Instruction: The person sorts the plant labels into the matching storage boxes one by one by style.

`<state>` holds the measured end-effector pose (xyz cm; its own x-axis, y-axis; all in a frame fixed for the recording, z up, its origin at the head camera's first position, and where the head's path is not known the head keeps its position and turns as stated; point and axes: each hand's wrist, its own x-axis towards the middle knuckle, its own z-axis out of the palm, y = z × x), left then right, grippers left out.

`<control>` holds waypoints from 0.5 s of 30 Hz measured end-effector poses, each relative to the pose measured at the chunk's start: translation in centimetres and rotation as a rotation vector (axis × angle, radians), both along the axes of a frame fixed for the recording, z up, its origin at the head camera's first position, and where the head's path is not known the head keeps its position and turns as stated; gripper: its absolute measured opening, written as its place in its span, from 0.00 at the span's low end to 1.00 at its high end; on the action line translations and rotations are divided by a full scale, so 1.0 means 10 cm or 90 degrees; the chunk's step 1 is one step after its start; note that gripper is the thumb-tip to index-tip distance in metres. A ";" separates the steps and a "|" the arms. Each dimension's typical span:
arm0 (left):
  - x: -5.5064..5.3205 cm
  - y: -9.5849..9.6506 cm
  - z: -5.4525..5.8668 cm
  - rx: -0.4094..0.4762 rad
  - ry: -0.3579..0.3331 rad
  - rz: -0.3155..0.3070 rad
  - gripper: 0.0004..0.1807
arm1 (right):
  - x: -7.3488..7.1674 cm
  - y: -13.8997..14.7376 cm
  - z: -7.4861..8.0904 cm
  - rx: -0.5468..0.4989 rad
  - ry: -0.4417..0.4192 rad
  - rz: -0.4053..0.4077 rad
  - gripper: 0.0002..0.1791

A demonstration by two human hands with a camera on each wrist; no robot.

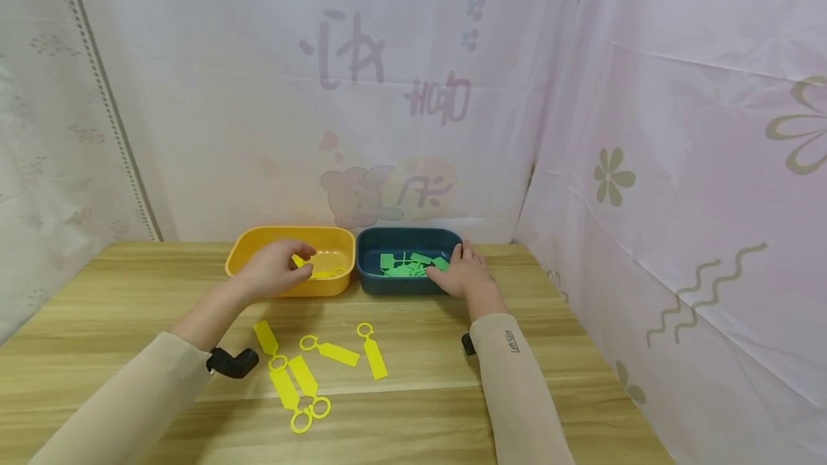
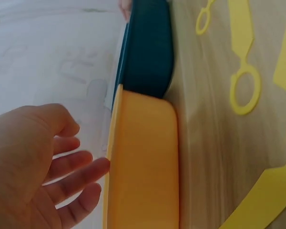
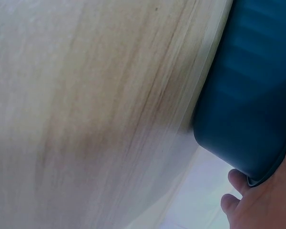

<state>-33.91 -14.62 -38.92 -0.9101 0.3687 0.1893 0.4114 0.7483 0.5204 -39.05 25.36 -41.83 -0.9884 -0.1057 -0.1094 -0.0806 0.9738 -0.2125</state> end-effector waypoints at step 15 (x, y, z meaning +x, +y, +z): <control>0.23 0.52 0.04 -0.080 0.059 -0.132 0.14 | 0.00 0.02 -0.01 -0.001 0.002 0.002 0.58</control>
<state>-31.65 -9.43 -38.51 -0.7931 0.5719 0.2096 0.6049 0.6989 0.3816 -39.08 25.51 -41.98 -0.9885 -0.1083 -0.1059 -0.0837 0.9732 -0.2140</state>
